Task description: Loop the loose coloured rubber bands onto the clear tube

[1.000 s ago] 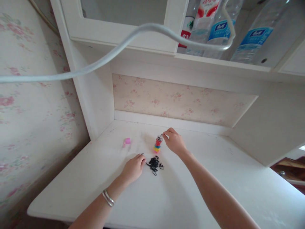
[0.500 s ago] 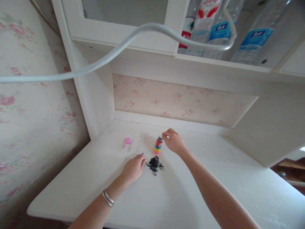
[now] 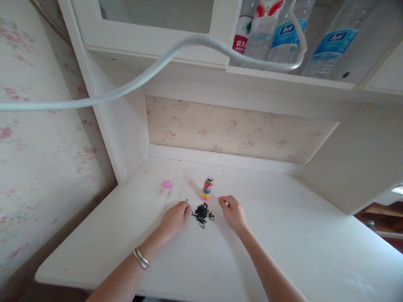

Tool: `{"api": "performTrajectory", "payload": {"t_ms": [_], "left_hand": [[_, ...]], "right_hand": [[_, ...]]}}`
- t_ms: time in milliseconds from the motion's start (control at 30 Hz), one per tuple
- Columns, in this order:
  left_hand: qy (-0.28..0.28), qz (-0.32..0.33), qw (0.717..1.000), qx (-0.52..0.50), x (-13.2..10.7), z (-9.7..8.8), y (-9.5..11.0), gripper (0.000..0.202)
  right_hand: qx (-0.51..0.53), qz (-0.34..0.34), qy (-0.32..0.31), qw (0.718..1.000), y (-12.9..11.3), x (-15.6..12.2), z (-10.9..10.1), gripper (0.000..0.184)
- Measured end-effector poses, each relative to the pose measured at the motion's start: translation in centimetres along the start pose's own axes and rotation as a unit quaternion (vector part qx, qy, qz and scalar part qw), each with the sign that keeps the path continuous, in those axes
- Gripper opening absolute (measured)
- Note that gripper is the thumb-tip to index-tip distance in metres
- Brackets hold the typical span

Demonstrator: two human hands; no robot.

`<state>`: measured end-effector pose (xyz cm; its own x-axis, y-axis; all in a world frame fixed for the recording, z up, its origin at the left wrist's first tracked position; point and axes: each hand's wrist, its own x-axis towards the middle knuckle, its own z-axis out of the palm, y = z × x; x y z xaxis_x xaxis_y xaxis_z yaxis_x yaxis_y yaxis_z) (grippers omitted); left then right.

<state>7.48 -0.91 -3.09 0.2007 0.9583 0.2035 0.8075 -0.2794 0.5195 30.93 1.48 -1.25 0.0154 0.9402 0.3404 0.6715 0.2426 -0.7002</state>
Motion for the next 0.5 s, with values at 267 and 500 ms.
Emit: {"api": "performTrajectory", "payload": {"t_ms": [267,500], "left_hand": [[0.006,-0.018,1.0,-0.013,-0.1,-0.1,0.4,0.025],[0.014,-0.017,1.0,-0.021,0.0,-0.2,0.6,0.027]], "right_hand": [[-0.04,-0.018,-0.058,0.997,1.0,-4.3,1.2,0.026],[-0.094,-0.047,-0.077,0.991,0.7,-4.6,1.2,0.022]]}}
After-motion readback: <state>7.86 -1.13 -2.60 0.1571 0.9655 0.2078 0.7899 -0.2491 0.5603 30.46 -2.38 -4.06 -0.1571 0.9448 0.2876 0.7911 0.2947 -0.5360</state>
